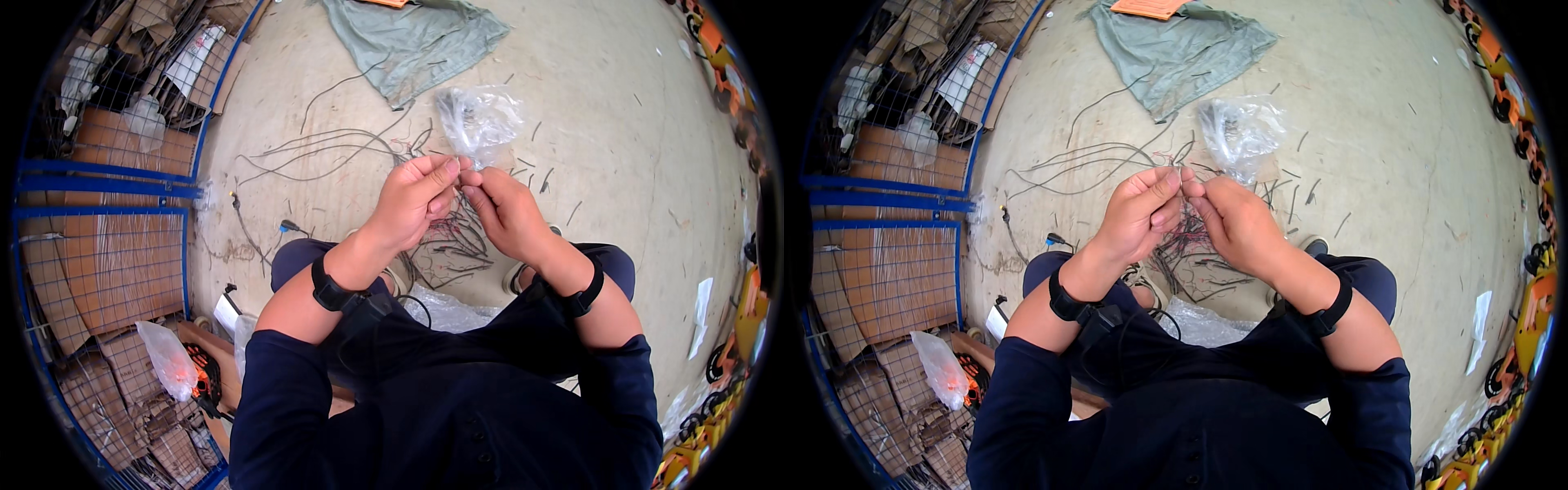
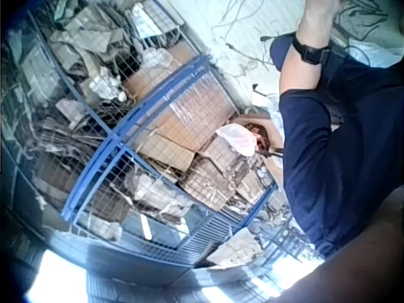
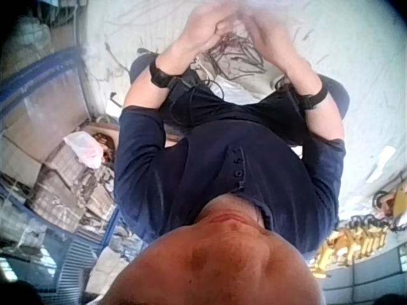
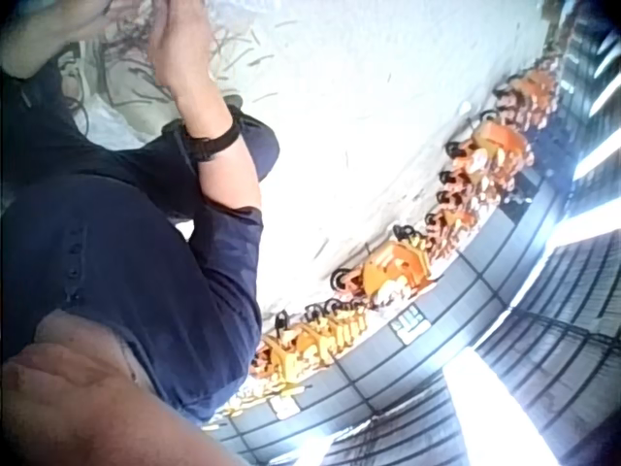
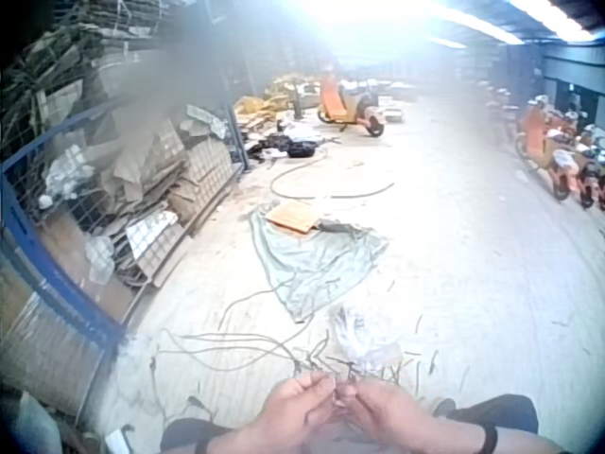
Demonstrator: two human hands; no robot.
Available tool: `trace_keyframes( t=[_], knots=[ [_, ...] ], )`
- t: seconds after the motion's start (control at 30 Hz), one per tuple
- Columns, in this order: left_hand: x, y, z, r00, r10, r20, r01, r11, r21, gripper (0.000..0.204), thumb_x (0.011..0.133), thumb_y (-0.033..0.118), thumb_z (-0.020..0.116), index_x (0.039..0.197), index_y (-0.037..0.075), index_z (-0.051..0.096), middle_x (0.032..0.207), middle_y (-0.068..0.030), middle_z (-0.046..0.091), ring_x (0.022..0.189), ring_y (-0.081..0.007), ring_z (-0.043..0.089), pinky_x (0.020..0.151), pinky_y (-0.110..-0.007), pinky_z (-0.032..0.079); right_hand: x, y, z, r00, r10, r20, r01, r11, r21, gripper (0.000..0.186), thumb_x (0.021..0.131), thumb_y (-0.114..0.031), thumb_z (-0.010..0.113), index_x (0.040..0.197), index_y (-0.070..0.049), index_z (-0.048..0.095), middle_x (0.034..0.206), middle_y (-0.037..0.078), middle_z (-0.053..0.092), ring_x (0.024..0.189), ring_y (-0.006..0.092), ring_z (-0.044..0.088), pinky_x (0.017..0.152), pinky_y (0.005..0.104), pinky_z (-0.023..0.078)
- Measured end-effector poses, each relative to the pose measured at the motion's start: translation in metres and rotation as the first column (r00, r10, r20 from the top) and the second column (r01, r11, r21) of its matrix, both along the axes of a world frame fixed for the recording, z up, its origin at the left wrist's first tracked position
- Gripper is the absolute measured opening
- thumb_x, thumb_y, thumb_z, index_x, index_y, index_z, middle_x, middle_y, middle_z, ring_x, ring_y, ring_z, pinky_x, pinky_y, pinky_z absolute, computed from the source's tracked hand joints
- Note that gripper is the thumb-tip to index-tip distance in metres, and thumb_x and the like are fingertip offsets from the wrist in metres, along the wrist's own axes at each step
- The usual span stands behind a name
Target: The person repairs a wire harness by hand and with scissors. They pick through a pile of wires on the floor, manipulate electrical connectors, and use the scissors to trim components of the harness.
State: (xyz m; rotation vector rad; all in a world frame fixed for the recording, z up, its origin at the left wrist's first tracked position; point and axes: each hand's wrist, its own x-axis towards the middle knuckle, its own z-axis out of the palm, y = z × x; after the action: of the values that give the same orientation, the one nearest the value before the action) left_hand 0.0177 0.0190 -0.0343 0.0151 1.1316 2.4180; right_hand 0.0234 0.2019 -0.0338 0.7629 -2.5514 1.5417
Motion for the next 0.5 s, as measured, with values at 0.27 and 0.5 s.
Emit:
trace_keyframes(
  t=[0.27, 0.5],
  knots=[
    [-0.003, 0.002, 0.008, 0.983, 0.108, -0.148, -0.167, 0.861, -0.481, 0.024, 0.096, 0.020, 0.061, 0.105, -0.002, 0.065, 0.092, -0.0090, 0.072, 0.052, -0.0018, 0.044, 0.049, -0.017, 0.037, 0.002, 0.004, 0.015, 0.980, 0.078, -0.182, -0.062, 0.994, 0.089, 0.010, 0.083, -0.007, 0.068, 0.093, -0.006, 0.065, 0.077, 0.010, 0.061, 0.068, 0.0311, 0.061, 0.058, 0.0385, 0.049],
    [-0.002, 0.000, 0.014, 0.981, -0.185, -0.061, 0.138, 0.884, -0.447, 0.023, 0.097, 0.018, 0.057, 0.106, -0.002, 0.065, 0.090, -0.0083, 0.071, 0.054, -0.0029, 0.045, 0.050, -0.017, 0.037, -0.019, 0.018, 0.018, 0.947, -0.067, -0.313, 0.100, 0.991, 0.090, 0.010, 0.080, -0.005, 0.072, 0.088, -0.007, 0.065, 0.074, 0.008, 0.059, 0.061, 0.0265, 0.060, 0.053, 0.0343, 0.048]
  ],
)
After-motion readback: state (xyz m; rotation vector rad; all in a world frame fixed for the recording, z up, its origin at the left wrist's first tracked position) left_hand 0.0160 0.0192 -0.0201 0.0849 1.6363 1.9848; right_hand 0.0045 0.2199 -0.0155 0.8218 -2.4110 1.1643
